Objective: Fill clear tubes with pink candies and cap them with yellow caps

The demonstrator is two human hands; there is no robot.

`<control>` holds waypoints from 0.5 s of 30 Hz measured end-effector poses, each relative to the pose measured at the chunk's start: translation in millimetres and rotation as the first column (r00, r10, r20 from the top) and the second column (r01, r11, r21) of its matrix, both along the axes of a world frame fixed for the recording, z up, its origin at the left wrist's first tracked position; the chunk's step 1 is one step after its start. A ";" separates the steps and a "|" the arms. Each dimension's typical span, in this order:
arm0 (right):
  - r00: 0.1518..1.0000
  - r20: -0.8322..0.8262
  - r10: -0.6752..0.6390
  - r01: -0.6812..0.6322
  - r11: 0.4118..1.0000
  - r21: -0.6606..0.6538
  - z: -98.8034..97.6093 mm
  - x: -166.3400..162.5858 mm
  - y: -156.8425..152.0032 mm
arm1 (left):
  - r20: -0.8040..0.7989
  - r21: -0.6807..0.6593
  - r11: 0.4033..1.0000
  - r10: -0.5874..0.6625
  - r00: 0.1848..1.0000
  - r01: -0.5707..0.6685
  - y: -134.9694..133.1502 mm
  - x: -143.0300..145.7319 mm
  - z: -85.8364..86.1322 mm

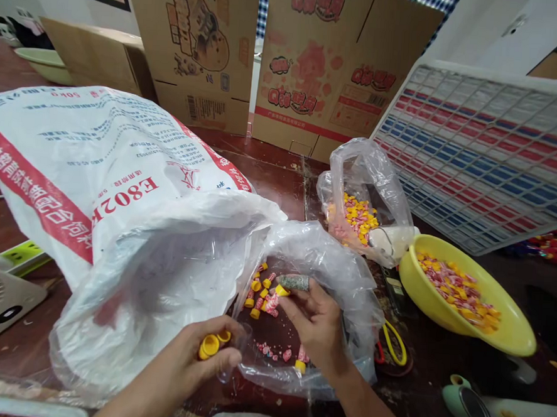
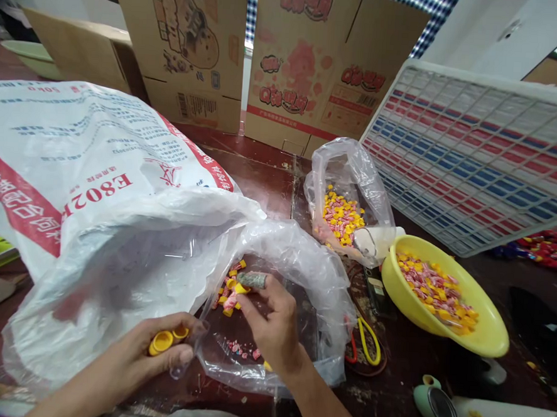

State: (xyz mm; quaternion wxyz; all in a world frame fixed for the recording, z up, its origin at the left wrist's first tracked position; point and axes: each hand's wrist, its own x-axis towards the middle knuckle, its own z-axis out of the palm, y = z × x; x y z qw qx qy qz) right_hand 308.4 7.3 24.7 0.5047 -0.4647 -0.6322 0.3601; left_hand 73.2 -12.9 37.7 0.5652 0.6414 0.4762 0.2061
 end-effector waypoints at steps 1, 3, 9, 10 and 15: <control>0.999 0.002 0.039 -0.039 0.999 0.025 7.0 -4.8 -3.6 | 0.049 -0.042 0.999 -0.003 0.999 0.005 -2.3 6.8 0.8; 0.991 0.075 0.108 -0.114 0.990 0.084 17.5 -10.6 -8.5 | 0.133 -0.104 0.995 0.013 0.991 0.001 -3.5 14.3 -0.6; 0.888 0.388 0.246 -0.356 0.903 0.242 14.5 -15.0 -20.1 | 0.330 -0.183 0.977 0.169 0.929 -0.113 -4.8 19.3 -9.7; 0.879 0.434 0.200 -0.340 0.900 0.274 8.8 -17.4 -23.9 | 0.349 -0.215 0.967 0.204 0.915 -0.133 -6.5 21.4 -11.0; 0.875 0.480 0.068 -0.265 0.897 0.355 -16.9 -25.3 -38.9 | 0.377 -0.378 0.908 0.330 0.865 -0.182 -18.2 31.9 -21.8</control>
